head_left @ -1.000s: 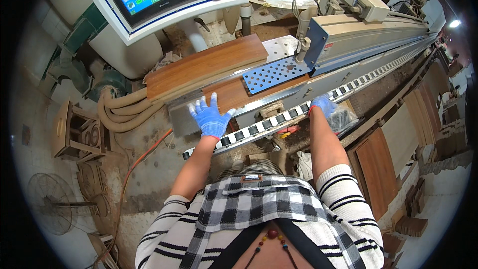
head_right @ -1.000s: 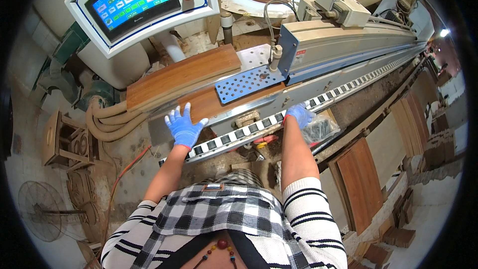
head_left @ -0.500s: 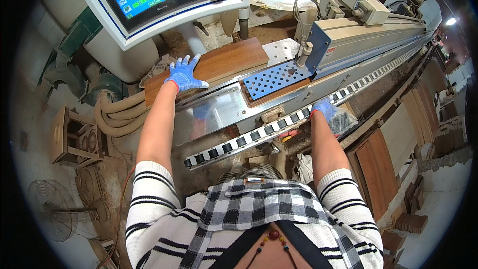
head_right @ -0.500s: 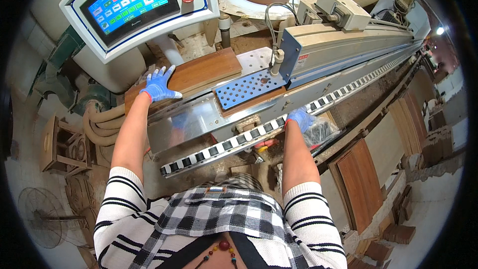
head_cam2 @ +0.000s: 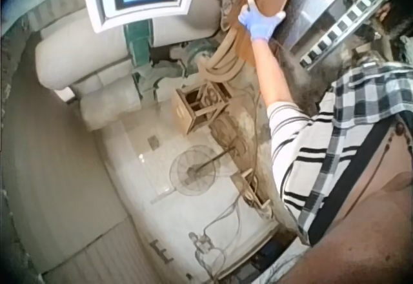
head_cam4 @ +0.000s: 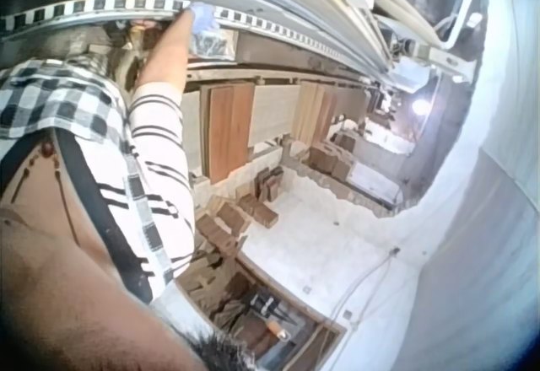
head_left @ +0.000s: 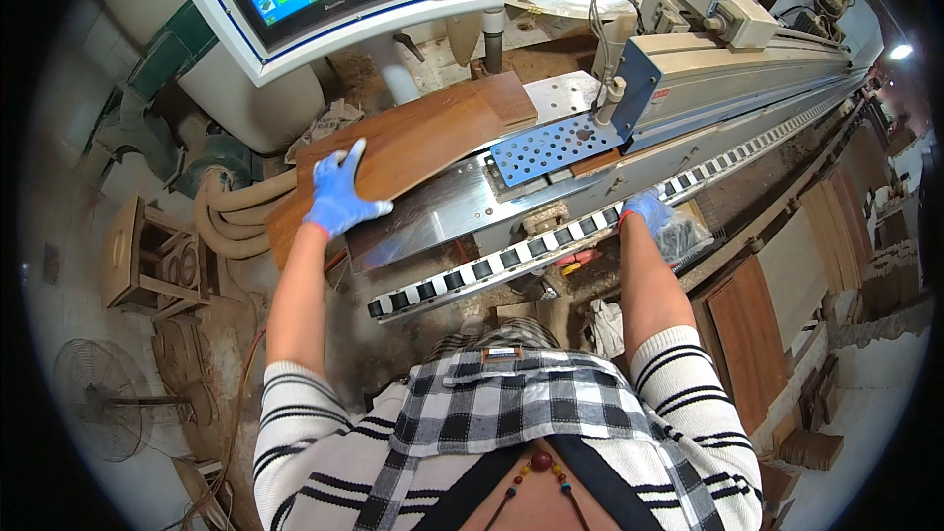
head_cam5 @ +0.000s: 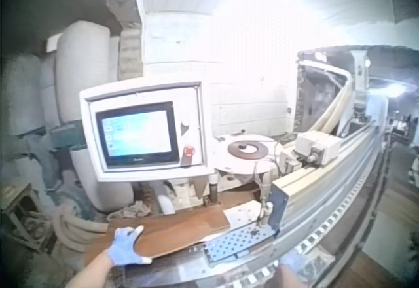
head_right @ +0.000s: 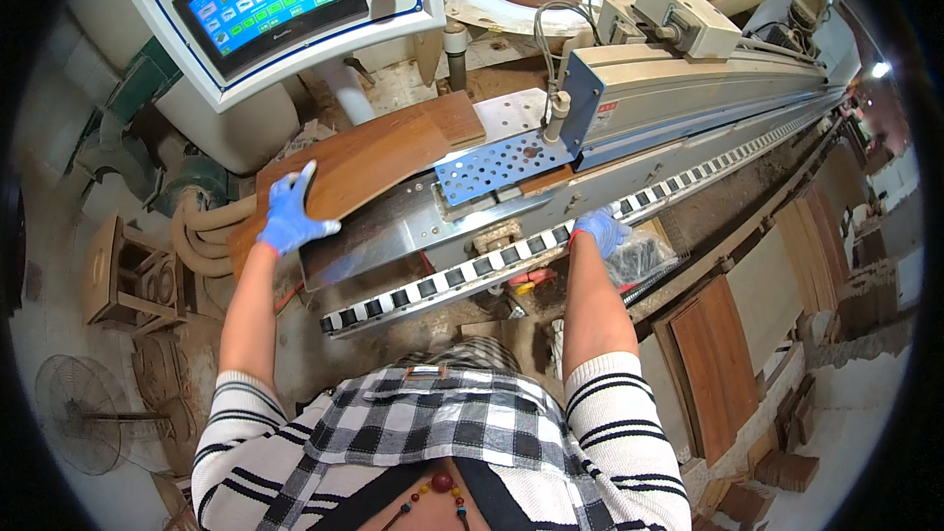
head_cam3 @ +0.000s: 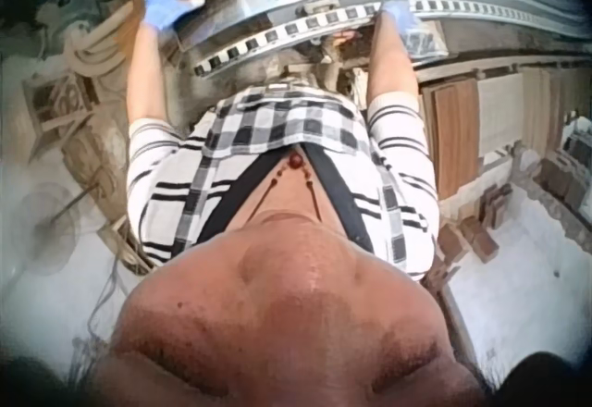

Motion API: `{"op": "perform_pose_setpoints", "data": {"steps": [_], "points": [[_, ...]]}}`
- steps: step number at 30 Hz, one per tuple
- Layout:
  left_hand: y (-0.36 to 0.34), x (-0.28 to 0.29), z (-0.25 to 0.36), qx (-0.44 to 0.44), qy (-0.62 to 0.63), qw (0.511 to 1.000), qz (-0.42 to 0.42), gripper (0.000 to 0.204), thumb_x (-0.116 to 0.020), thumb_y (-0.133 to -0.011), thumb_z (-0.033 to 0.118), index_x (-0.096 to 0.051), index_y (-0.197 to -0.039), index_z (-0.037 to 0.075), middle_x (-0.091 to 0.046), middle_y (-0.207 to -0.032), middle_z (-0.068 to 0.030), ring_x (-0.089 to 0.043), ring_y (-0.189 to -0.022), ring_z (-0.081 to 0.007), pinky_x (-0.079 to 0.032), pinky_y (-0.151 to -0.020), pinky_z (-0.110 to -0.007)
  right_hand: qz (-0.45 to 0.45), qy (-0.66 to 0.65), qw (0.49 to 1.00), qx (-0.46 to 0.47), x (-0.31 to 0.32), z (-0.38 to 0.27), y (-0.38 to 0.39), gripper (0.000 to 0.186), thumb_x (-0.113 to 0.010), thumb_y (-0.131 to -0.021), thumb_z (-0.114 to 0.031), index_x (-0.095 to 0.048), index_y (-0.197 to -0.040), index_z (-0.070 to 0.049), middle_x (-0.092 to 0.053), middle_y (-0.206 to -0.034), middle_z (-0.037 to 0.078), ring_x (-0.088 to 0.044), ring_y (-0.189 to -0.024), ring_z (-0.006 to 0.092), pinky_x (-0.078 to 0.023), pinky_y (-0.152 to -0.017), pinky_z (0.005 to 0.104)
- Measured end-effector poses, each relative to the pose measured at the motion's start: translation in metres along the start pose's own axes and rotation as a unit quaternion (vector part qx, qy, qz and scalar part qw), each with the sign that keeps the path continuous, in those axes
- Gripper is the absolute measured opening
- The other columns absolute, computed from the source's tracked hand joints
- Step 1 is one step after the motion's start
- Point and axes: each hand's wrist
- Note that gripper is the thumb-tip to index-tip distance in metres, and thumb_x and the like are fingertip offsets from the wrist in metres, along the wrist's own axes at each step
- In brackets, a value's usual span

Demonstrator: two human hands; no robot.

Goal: The person operates a CNC woodworking machine, placing wooden planks onto the machine's conveyor belt and guiding them through the automated cutting process. The person repeatedly positions planks, monitors the machine's operation, and removes finished pieces.

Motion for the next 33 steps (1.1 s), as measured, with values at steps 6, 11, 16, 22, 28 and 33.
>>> {"op": "perform_pose_setpoints", "data": {"steps": [6,11,16,22,28,33], "points": [[0.107,0.0,-0.038,0.013,0.0,1.0,-0.007,0.12,-0.087,-0.052,0.049,-0.028,-0.15,0.016,-0.034,-0.137,-0.0214,-0.031,-0.128,-0.0396,-0.027,-0.111,-0.047,-0.011,0.029,1.0,-0.002,-0.005,0.001,-0.004,0.068,-0.045,-0.092,-0.054,-0.038,-0.133,0.0,-0.054,-0.126,0.022,-0.058,-0.111,0.0383,-0.048,-0.092,0.0484],[0.126,-0.018,-0.029,-0.011,0.017,0.999,-0.05,0.119,-0.085,-0.05,0.059,-0.033,-0.148,0.017,-0.036,-0.138,-0.0239,-0.032,-0.127,-0.0418,-0.027,-0.109,-0.049,-0.018,0.017,1.0,-0.01,-0.004,-0.001,-0.004,0.07,-0.044,-0.092,-0.055,-0.036,-0.137,-0.001,-0.053,-0.128,0.021,-0.056,-0.114,0.0384,-0.047,-0.093,0.0484],[0.089,-0.049,0.02,-0.072,-0.032,0.995,-0.056,0.111,-0.082,-0.054,0.062,-0.039,-0.145,0.017,-0.035,-0.14,-0.024,-0.03,-0.131,-0.0418,-0.022,-0.113,-0.049,-0.032,0.025,0.999,-0.02,-0.009,0.0,-0.01,0.073,-0.043,-0.093,-0.055,-0.032,-0.142,-0.002,-0.051,-0.13,0.02,-0.054,-0.117,0.0373,-0.048,-0.094,0.0479],[0.03,-0.087,0.056,-0.082,-0.033,0.995,-0.048,0.092,-0.074,-0.067,0.064,-0.046,-0.142,0.019,-0.023,-0.153,-0.0251,-0.021,-0.14,-0.0428,-0.018,-0.116,-0.049,-0.029,0.025,0.999,-0.012,-0.004,-0.001,-0.008,0.072,-0.043,-0.093,-0.056,-0.035,-0.139,-0.002,-0.053,-0.128,0.02,-0.055,-0.116,0.037,-0.048,-0.093,0.0475],[0.016,-0.105,0.081,-0.029,0.009,0.999,0.019,0.085,-0.072,-0.067,0.066,-0.054,-0.136,0.019,-0.03,-0.15,-0.0216,-0.027,-0.138,-0.0389,-0.018,-0.116,-0.046,0.001,0.001,1.0,-0.007,-0.001,-0.002,0.001,0.069,-0.047,-0.09,-0.058,-0.046,-0.125,0.001,-0.058,-0.122,0.021,-0.059,-0.109,0.0396,-0.047,-0.093,0.0487],[0.032,-0.105,0.083,0.027,-0.041,0.997,0.061,0.089,-0.068,-0.068,0.07,-0.048,-0.14,0.021,-0.031,-0.15,-0.0207,-0.026,-0.139,-0.0375,-0.015,-0.115,-0.049,0.002,0.005,1.0,-0.011,-0.004,-0.002,-0.004,0.067,-0.049,-0.089,-0.057,-0.047,-0.124,0.001,-0.058,-0.122,0.022,-0.06,-0.108,0.04,-0.047,-0.092,0.0485]]}}
Point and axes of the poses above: each hand's wrist, its own y-axis away from the middle knuckle, its own x-axis out of the back of the hand, z = x × y
